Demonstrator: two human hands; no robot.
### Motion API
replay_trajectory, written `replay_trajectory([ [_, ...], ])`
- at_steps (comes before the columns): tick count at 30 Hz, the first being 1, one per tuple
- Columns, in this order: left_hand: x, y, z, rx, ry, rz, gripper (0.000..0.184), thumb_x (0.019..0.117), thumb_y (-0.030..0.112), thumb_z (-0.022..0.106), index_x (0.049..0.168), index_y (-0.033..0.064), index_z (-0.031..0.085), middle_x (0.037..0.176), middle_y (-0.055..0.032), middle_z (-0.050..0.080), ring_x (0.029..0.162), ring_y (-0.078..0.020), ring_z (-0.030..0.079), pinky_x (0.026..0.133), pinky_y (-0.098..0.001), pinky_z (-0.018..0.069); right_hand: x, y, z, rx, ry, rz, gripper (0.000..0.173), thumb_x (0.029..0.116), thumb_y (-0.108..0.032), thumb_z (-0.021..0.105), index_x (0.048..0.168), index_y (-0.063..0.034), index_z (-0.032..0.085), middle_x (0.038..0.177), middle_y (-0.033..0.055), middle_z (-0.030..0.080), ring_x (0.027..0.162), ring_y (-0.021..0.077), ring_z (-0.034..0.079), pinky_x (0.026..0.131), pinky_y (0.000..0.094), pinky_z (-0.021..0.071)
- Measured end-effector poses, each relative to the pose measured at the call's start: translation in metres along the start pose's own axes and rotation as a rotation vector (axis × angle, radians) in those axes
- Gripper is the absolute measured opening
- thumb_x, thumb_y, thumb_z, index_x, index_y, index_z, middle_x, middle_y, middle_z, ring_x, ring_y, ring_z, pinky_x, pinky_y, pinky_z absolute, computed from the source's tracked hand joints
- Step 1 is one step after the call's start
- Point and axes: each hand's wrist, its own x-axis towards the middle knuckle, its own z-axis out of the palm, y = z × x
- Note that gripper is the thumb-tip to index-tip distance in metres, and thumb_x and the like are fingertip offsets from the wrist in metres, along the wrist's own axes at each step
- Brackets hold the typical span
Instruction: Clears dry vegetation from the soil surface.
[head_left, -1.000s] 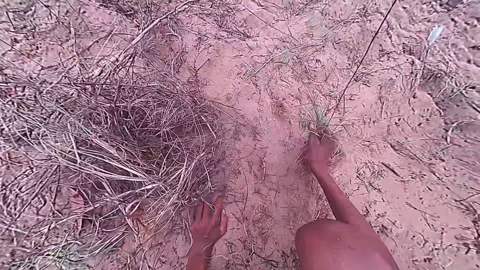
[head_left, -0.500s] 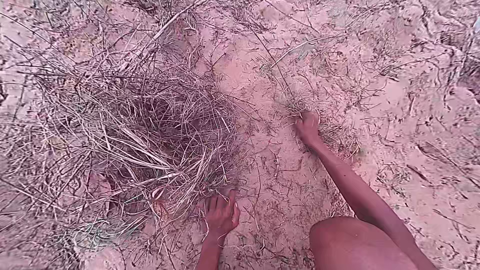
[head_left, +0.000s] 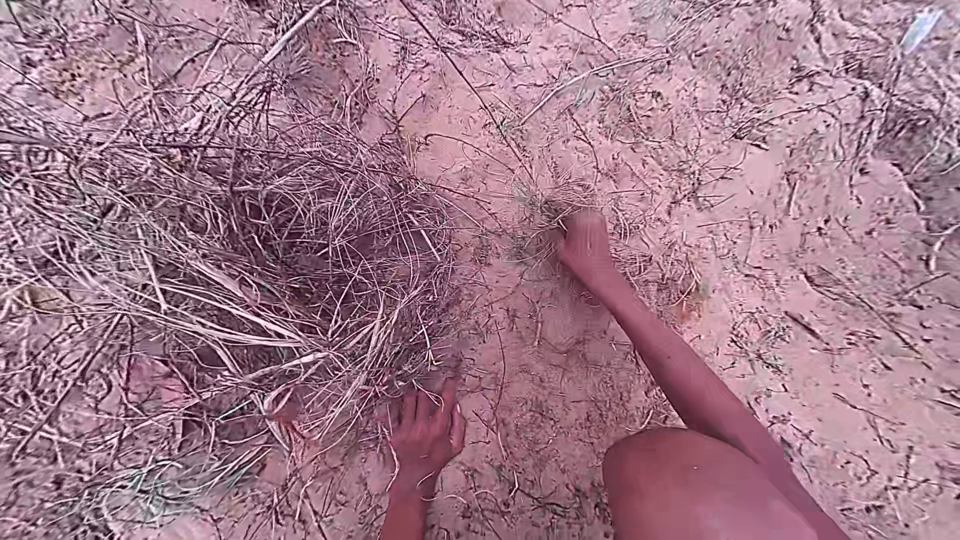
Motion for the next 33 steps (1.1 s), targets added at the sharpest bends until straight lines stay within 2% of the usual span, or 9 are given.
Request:
replay_trajectory([
  [4,0.000,-0.001,0.000,-0.008,-0.008,-0.004,0.047,0.0962,0.039,0.038,0.112,0.0172,0.077,0.113,-0.0151,0.075,0.101,-0.0356,0.070,0.090,-0.0518,0.0449,0.050,0.026,0.029,-0.054,-0.177,-0.203,0.019,0.0923,-0.002,0.064,0.106,0.0105,0.071,0.109,0.0334,0.069,0.110,0.0515,0.065,0.096,0.0640,0.0482],
  [6,-0.001,0.001,0.001,-0.011,0.000,-0.007,0.047,0.0963,0.039,0.038,0.111,0.0178,0.077,0.113,-0.0141,0.075,0.102,-0.0344,0.070,0.091,-0.0511,0.0441,0.041,0.022,0.029,-0.033,-0.168,-0.083,0.024,0.0955,-0.004,0.061,0.114,0.0090,0.069,0.111,0.0342,0.068,0.111,0.0526,0.064,0.097,0.0654,0.0473],
  [9,0.002,0.000,0.002,-0.019,0.034,-0.003,0.047,0.0961,0.039,0.038,0.110,0.0180,0.077,0.112,-0.0139,0.076,0.100,-0.0331,0.070,0.092,-0.0500,0.0431,-0.003,0.005,0.015,0.022,-0.061,0.033,0.023,0.0951,-0.004,0.061,0.101,0.0169,0.066,0.102,0.0387,0.066,0.105,0.0560,0.063,0.094,0.0671,0.0448],
  [11,-0.001,-0.001,0.000,-0.016,0.026,-0.001,0.047,0.0965,0.039,0.037,0.111,0.0184,0.076,0.112,-0.0140,0.075,0.101,-0.0332,0.069,0.092,-0.0501,0.0431,-0.051,-0.002,0.000,0.065,-0.047,0.096,0.025,0.0972,-0.003,0.056,0.108,0.0191,0.063,0.107,0.0392,0.063,0.107,0.0543,0.062,0.095,0.0659,0.0442],
  [14,0.001,-0.001,0.002,-0.020,0.024,0.001,0.047,0.0972,0.040,0.037,0.114,0.0184,0.075,0.113,-0.0151,0.074,0.103,-0.0352,0.068,0.091,-0.0516,0.0425,-0.103,0.004,-0.025,0.126,0.148,0.221,0.022,0.0944,-0.001,0.055,0.107,0.0156,0.063,0.093,0.0313,0.064,0.088,0.0430,0.065,0.077,0.0593,0.0501],
  [18,-0.001,0.000,-0.001,-0.028,-0.015,0.007,0.048,0.0976,0.040,0.037,0.117,0.0168,0.074,0.115,-0.0175,0.073,0.103,-0.0377,0.068,0.090,-0.0537,0.0443,-0.068,0.057,-0.056,0.106,0.382,0.562,0.034,0.1003,-0.016,0.054,0.119,0.0115,0.062,0.109,0.0312,0.065,0.105,0.0409,0.064,0.094,0.0584,0.0457],
  [22,-0.002,-0.003,0.002,-0.026,-0.017,0.005,0.049,0.0979,0.043,0.036,0.119,0.0183,0.073,0.118,-0.0171,0.072,0.106,-0.0370,0.068,0.092,-0.0539,0.0439,0.013,0.121,-0.044,0.028,0.102,0.583,0.044,0.1042,-0.024,0.050,0.131,0.0099,0.059,0.130,0.0367,0.059,0.127,0.0517,0.055,0.106,0.0678,0.0389],
  [26,-0.003,-0.002,0.003,-0.030,-0.044,0.006,0.049,0.0971,0.041,0.037,0.118,0.0164,0.073,0.121,-0.0170,0.072,0.107,-0.0378,0.068,0.091,-0.0547,0.0440,0.053,0.132,-0.015,-0.064,-0.119,0.587,0.053,0.0999,-0.041,0.062,0.121,0.0080,0.065,0.122,0.0346,0.064,0.119,0.0502,0.060,0.098,0.0678,0.0452],
  [33,-0.002,-0.003,0.003,-0.041,-0.003,0.014,0.050,0.0968,0.041,0.036,0.117,0.0150,0.074,0.119,-0.0172,0.072,0.104,-0.0380,0.068,0.090,-0.0545,0.0437,-0.021,0.103,-0.024,0.244,-0.050,0.469,0.044,0.1053,-0.021,0.056,0.126,0.0180,0.056,0.126,0.0393,0.058,0.121,0.0493,0.057,0.105,0.0621,0.0404],
])
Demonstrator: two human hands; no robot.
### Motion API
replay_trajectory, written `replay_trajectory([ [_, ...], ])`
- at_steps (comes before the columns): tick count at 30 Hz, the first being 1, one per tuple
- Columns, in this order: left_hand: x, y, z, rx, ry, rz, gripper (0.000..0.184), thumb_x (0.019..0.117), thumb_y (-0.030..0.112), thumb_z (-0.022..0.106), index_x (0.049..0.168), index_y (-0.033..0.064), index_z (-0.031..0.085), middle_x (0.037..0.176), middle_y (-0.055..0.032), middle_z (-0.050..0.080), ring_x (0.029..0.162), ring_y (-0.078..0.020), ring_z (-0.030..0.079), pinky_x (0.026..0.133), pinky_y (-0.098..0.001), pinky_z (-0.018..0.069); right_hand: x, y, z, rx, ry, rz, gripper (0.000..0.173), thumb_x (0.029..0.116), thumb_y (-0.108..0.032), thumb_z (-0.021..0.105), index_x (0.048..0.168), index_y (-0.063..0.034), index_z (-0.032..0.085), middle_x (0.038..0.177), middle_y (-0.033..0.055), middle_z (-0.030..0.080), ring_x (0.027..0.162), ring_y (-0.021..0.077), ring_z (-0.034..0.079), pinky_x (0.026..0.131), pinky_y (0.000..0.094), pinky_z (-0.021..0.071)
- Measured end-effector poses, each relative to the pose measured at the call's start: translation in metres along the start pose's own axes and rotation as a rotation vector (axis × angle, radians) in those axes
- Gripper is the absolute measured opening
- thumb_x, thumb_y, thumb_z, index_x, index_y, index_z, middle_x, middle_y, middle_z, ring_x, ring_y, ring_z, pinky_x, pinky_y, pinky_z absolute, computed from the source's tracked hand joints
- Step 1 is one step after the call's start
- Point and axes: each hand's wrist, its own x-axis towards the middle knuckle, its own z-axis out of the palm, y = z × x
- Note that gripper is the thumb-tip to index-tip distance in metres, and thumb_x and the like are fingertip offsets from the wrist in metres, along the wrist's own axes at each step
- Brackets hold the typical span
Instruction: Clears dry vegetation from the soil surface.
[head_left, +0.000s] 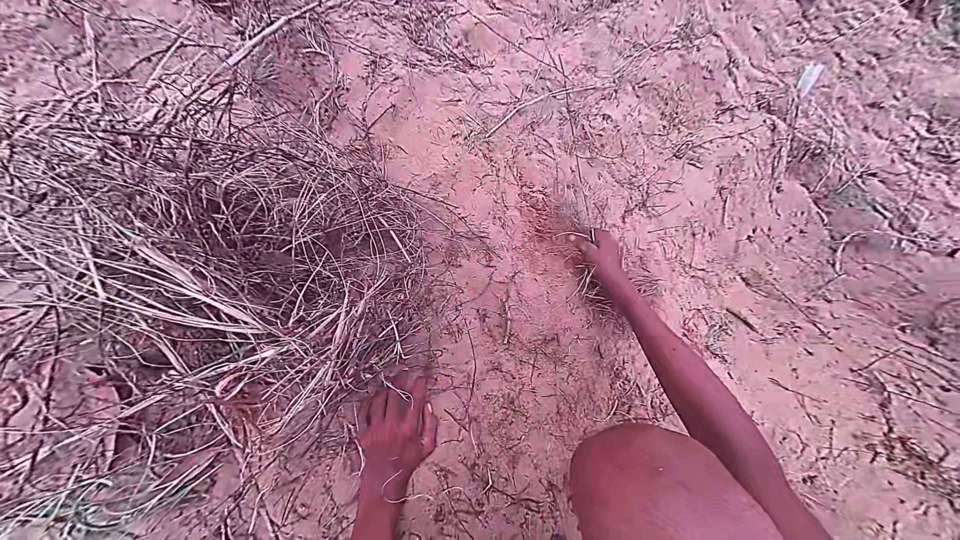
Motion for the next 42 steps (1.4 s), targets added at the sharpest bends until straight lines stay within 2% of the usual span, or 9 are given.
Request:
replay_trajectory([
  [4,0.002,0.001,0.000,-0.006,0.005,0.004,0.048,0.0964,0.039,0.038,0.115,0.0142,0.074,0.118,-0.0176,0.072,0.101,-0.0382,0.067,0.089,-0.0532,0.0424,-0.047,-0.004,-0.001,0.342,0.234,0.050,0.037,0.1013,-0.024,0.062,0.125,0.0044,0.058,0.116,0.0160,0.064,0.106,0.0165,0.062,0.095,0.0351,0.0505],
  [14,-0.001,0.001,0.003,-0.005,0.032,0.015,0.049,0.0965,0.041,0.036,0.116,0.0163,0.074,0.117,-0.0158,0.073,0.102,-0.0367,0.068,0.090,-0.0527,0.0432,0.037,-0.043,0.031,-0.208,0.067,0.000,0.040,0.0965,-0.023,0.061,0.123,0.0069,0.064,0.117,0.0334,0.065,0.115,0.0501,0.061,0.094,0.0685,0.0456],
  [19,0.002,0.003,-0.002,-0.022,0.026,-0.009,0.047,0.0943,0.038,0.040,0.112,0.0141,0.077,0.115,-0.0163,0.074,0.102,-0.0374,0.069,0.089,-0.0538,0.0448,-0.004,-0.064,0.019,0.183,0.103,-0.049,0.039,0.0998,-0.020,0.065,0.125,0.0097,0.062,0.121,0.0284,0.064,0.114,0.0352,0.062,0.101,0.0530,0.0460],
  [22,0.006,0.003,-0.002,-0.020,0.019,-0.009,0.047,0.0934,0.038,0.040,0.113,0.0145,0.077,0.116,-0.0163,0.074,0.103,-0.0374,0.070,0.088,-0.0540,0.0465,-0.022,-0.120,-0.002,0.467,0.063,-0.193,0.019,0.0994,-0.015,0.061,0.112,-0.0010,0.062,0.098,0.0037,0.066,0.088,0.0056,0.064,0.083,0.0274,0.0541],
  [26,-0.001,0.000,0.003,-0.015,0.033,-0.013,0.048,0.0938,0.040,0.038,0.115,0.0186,0.076,0.118,-0.0134,0.074,0.107,-0.0344,0.069,0.089,-0.0520,0.0476,-0.056,-0.246,-0.027,0.850,-0.188,-0.192,0.011,0.1081,-0.019,0.048,0.110,-0.0122,0.056,0.084,-0.0036,0.062,0.073,0.0025,0.062,0.066,0.0200,0.0549],
  [31,-0.002,0.005,0.000,-0.062,0.025,-0.036,0.044,0.0925,0.034,0.047,0.119,0.0154,0.077,0.116,-0.0159,0.074,0.106,-0.0365,0.072,0.090,-0.0561,0.0540,-0.033,-0.356,-0.023,-0.056,-0.755,-0.508,0.045,0.1112,-0.040,0.040,0.143,-0.0123,0.053,0.123,0.0106,0.064,0.104,0.0219,0.064,0.084,0.0430,0.0537],
  [34,0.000,0.003,-0.009,-0.056,0.046,-0.047,0.040,0.0886,0.032,0.054,0.116,0.0157,0.079,0.116,-0.0150,0.074,0.108,-0.0359,0.071,0.090,-0.0553,0.0547,-0.084,-0.393,-0.026,-0.539,-0.346,-0.772,0.058,0.1033,-0.037,0.061,0.153,-0.0110,0.046,0.134,0.0294,0.061,0.121,0.0501,0.060,0.093,0.0694,0.0459],
  [37,0.002,0.005,-0.015,-0.131,0.000,-0.070,0.038,0.0897,0.027,0.059,0.120,0.0131,0.077,0.122,-0.0158,0.073,0.115,-0.0363,0.070,0.097,-0.0548,0.0541,-0.156,-0.353,-0.032,-0.623,-0.012,-1.095,0.047,0.0986,-0.025,0.066,0.141,-0.0052,0.060,0.124,0.0283,0.065,0.113,0.0493,0.064,0.085,0.0644,0.0524],
  [42,0.001,0.005,-0.020,-0.269,-0.189,-0.133,0.040,0.0986,0.028,0.055,0.132,0.0131,0.071,0.138,-0.0151,0.065,0.134,-0.0356,0.058,0.114,-0.0562,0.0393,-0.236,-0.250,-0.032,-1.031,-1.273,-0.713,0.050,0.1028,-0.023,0.064,0.151,-0.0185,0.053,0.139,0.0236,0.062,0.127,0.0447,0.059,0.104,0.0640,0.0433],
])
